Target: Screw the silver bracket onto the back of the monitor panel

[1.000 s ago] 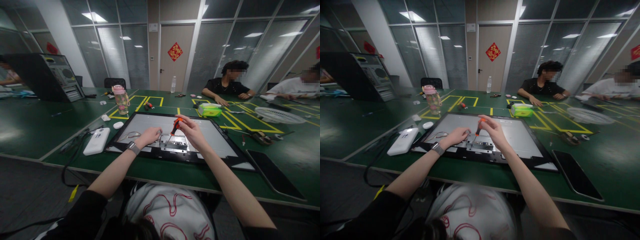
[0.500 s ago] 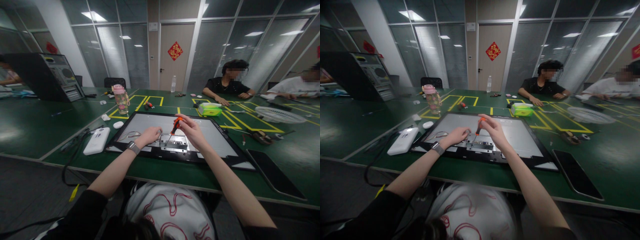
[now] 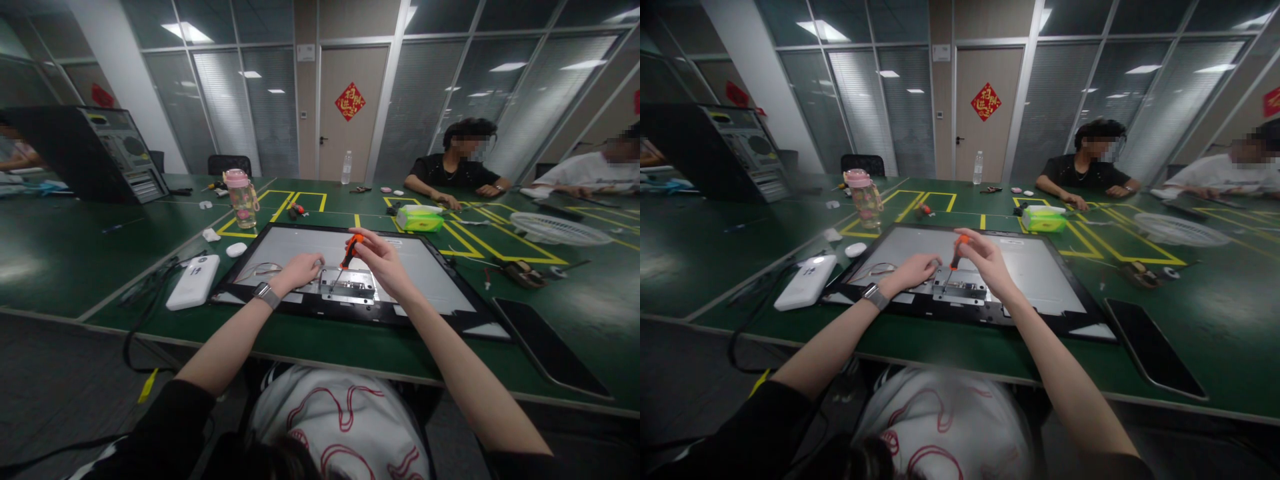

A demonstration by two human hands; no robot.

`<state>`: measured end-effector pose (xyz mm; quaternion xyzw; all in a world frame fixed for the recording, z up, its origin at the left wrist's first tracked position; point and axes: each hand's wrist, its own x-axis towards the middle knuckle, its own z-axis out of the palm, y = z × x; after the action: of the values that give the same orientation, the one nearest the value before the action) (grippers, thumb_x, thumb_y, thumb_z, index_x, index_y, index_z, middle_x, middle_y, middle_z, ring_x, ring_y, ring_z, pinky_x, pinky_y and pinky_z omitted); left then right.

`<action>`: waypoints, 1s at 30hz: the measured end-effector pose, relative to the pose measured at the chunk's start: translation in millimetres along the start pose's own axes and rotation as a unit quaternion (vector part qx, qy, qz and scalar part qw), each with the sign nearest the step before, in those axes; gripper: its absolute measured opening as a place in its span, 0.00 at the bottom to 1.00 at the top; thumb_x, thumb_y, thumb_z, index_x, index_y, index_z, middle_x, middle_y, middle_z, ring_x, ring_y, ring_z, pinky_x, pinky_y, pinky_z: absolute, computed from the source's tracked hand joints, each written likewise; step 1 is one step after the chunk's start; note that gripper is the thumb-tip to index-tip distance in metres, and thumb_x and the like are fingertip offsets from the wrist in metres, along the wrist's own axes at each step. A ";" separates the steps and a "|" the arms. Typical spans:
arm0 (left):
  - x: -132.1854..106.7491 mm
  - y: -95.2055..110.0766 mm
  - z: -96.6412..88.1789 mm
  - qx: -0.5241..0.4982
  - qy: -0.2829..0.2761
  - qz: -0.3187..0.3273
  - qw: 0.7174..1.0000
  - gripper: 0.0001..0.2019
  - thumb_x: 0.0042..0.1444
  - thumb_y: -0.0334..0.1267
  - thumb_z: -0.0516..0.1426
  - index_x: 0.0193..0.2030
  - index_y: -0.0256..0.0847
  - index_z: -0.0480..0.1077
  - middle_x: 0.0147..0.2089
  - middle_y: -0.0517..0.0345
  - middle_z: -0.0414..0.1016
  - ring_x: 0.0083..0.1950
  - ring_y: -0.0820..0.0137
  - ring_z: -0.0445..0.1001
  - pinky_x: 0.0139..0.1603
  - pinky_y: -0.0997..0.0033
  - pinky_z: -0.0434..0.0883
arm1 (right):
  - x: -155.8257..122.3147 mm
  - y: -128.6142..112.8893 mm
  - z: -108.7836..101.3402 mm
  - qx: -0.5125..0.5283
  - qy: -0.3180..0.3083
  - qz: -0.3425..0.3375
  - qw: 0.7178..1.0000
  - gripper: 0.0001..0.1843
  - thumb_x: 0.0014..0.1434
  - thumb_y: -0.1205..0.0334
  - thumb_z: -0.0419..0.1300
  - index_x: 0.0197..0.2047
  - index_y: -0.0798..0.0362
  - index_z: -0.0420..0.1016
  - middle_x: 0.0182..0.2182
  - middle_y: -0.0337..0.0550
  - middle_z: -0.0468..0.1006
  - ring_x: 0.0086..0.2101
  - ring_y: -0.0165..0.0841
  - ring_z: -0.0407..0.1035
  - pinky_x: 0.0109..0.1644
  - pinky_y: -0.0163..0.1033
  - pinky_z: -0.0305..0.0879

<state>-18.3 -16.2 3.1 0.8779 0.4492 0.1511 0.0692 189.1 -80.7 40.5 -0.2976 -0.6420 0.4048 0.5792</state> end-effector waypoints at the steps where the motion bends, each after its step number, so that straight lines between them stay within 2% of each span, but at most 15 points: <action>1: -0.1 0.5 -0.4 -0.001 0.000 0.001 1.000 0.16 0.58 0.32 0.48 0.48 0.41 0.72 0.40 0.52 0.78 0.40 0.64 0.75 0.46 0.67 0.70 | -0.4 -1.1 0.3 -0.008 -0.005 -0.004 1.000 0.19 0.58 0.54 0.62 0.53 0.44 0.73 0.39 0.41 0.79 0.42 0.35 0.72 0.54 0.47 0.66; 7: -0.7 2.1 -2.3 -0.001 -0.004 0.001 1.000 0.15 0.58 0.32 0.49 0.48 0.40 0.72 0.43 0.51 0.78 0.43 0.64 0.76 0.48 0.67 0.69 | -2.8 -5.7 4.3 -0.088 -0.016 -0.054 0.995 0.22 0.61 0.55 0.57 0.59 0.45 0.68 0.43 0.43 0.77 0.43 0.36 0.72 0.54 0.49 0.66; 12: -0.6 1.1 -1.5 -0.004 -0.003 -0.005 1.000 0.16 0.58 0.32 0.48 0.49 0.41 0.72 0.41 0.52 0.78 0.42 0.64 0.75 0.47 0.67 0.70 | -3.6 -4.3 4.6 -0.196 0.052 -0.123 0.971 0.16 0.57 0.57 0.62 0.50 0.44 0.75 0.38 0.42 0.74 0.36 0.35 0.69 0.47 0.45 0.68; 17: -0.2 -0.7 0.0 -0.003 0.001 -0.001 1.000 0.16 0.58 0.32 0.48 0.49 0.41 0.72 0.40 0.52 0.78 0.41 0.64 0.75 0.46 0.68 0.70 | -3.0 -6.3 2.4 -0.138 0.016 -0.088 0.986 0.15 0.63 0.55 0.56 0.51 0.45 0.75 0.39 0.43 0.76 0.41 0.36 0.70 0.51 0.47 0.65; 21: 0.5 -1.7 0.8 -0.004 0.001 0.000 1.000 0.16 0.58 0.32 0.48 0.49 0.41 0.72 0.40 0.52 0.78 0.41 0.65 0.75 0.46 0.68 0.70 | -2.7 -6.1 2.8 -0.126 0.049 -0.088 0.987 0.12 0.57 0.55 0.62 0.45 0.45 0.77 0.37 0.41 0.75 0.34 0.33 0.71 0.45 0.44 0.68; 23: 0.8 -1.6 0.8 -0.003 -0.004 -0.004 1.000 0.16 0.58 0.33 0.48 0.50 0.41 0.72 0.39 0.52 0.78 0.40 0.65 0.75 0.45 0.68 0.70 | -3.0 -6.9 3.3 -0.136 0.057 -0.096 0.984 0.11 0.58 0.55 0.62 0.44 0.45 0.78 0.38 0.41 0.75 0.34 0.33 0.71 0.46 0.44 0.69; 27: 0.7 -0.8 0.2 -0.002 -0.004 -0.005 1.000 0.16 0.58 0.32 0.48 0.49 0.41 0.72 0.38 0.52 0.78 0.39 0.64 0.75 0.44 0.68 0.70 | -4.2 -10.2 4.6 -0.099 0.015 -0.077 0.992 0.14 0.63 0.55 0.55 0.50 0.45 0.76 0.42 0.44 0.77 0.39 0.35 0.72 0.49 0.46 0.68; 30: 0.0 0.1 -0.5 -0.005 -0.002 -0.002 1.000 0.16 0.58 0.33 0.48 0.48 0.41 0.72 0.39 0.51 0.78 0.40 0.64 0.75 0.45 0.67 0.70 | -4.4 -10.3 5.3 -0.131 0.056 -0.093 0.985 0.13 0.61 0.57 0.58 0.47 0.46 0.77 0.38 0.43 0.77 0.37 0.35 0.72 0.46 0.44 0.68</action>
<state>-18.4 -16.2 3.5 0.8768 0.4503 0.1512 0.0752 185.4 -90.5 47.1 -0.3320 -0.6810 0.2443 0.6053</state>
